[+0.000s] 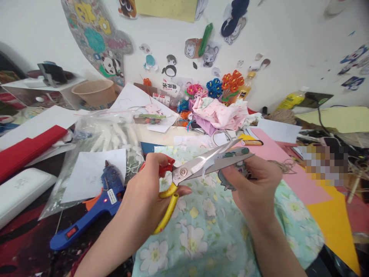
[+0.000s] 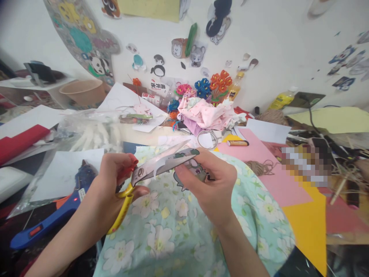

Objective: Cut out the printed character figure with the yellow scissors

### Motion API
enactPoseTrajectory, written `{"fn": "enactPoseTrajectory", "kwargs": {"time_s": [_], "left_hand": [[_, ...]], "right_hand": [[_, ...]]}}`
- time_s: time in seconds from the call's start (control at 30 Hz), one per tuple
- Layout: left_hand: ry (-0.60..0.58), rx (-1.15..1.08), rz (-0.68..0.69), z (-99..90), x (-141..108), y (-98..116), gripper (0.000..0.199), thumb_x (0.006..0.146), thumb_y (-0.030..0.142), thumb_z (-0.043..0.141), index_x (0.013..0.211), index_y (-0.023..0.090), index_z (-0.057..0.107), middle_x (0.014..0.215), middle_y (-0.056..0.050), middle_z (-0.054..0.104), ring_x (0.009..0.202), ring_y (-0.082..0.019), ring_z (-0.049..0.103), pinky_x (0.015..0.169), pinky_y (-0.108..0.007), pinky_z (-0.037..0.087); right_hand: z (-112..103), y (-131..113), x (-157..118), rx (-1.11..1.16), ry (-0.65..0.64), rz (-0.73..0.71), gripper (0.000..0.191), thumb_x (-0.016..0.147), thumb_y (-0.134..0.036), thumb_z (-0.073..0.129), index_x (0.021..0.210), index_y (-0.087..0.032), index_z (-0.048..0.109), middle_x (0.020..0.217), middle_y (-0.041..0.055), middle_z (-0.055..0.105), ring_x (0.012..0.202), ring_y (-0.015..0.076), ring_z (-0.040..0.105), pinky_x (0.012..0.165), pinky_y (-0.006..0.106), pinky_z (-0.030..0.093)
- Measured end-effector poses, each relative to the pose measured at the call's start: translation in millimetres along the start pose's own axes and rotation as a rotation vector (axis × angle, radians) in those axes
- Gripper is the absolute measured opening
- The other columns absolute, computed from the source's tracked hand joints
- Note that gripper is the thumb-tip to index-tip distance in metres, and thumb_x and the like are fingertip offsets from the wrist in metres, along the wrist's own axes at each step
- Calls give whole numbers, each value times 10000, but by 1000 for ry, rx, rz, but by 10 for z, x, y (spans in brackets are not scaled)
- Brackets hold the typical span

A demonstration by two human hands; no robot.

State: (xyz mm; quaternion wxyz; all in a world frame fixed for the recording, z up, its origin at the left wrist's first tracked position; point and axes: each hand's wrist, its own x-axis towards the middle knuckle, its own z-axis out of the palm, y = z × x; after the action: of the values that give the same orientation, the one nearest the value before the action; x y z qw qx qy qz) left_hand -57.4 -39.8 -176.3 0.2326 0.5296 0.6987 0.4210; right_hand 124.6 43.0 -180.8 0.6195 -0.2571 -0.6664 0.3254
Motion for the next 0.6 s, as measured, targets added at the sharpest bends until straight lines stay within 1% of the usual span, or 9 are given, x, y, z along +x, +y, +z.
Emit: {"fn": "enactPoseTrajectory", "kwargs": {"time_s": [0.1, 0.23, 0.4, 0.5, 0.6], "left_hand": [[-7, 11, 10, -4, 8, 8, 450, 691, 483, 711, 984, 269, 444, 965, -67, 681, 1001, -336, 681, 978, -664, 488], [-19, 22, 32, -5, -1, -9, 441, 720, 483, 704, 1006, 269, 446, 973, -59, 674, 990, -318, 679, 982, -652, 490], [40, 47, 120, 40, -44, -132, 404, 810, 485, 674, 1089, 279, 467, 995, -40, 662, 1030, -301, 678, 996, -619, 501], [53, 62, 169, 60, -42, -178, 393, 833, 481, 672, 1103, 284, 466, 980, -27, 661, 989, -285, 692, 990, -610, 513], [42, 63, 173, 53, -27, -166, 395, 831, 478, 675, 1093, 277, 458, 969, -29, 664, 953, -283, 696, 972, -621, 523]], "right_hand": [[1, -4, 5, -1, 0, 3, 121, 797, -156, 742, 699, -224, 723, 538, -51, 521, 453, 84, 404, 391, 231, 298], [-2, -5, -8, 32, -2, 10, 129, 808, -155, 743, 702, -224, 717, 540, -56, 512, 446, 74, 373, 388, 225, 298], [-4, 5, -14, 15, 3, 24, 81, 808, -194, 750, 735, -228, 738, 551, -49, 512, 442, 77, 363, 379, 228, 303], [-4, 8, -11, -3, 9, 26, 86, 805, -222, 755, 721, -227, 738, 550, -44, 514, 448, 84, 368, 385, 236, 316], [-5, 11, -12, 0, 15, 22, 91, 798, -229, 762, 711, -231, 735, 555, -41, 527, 464, 91, 389, 397, 238, 315]]}}
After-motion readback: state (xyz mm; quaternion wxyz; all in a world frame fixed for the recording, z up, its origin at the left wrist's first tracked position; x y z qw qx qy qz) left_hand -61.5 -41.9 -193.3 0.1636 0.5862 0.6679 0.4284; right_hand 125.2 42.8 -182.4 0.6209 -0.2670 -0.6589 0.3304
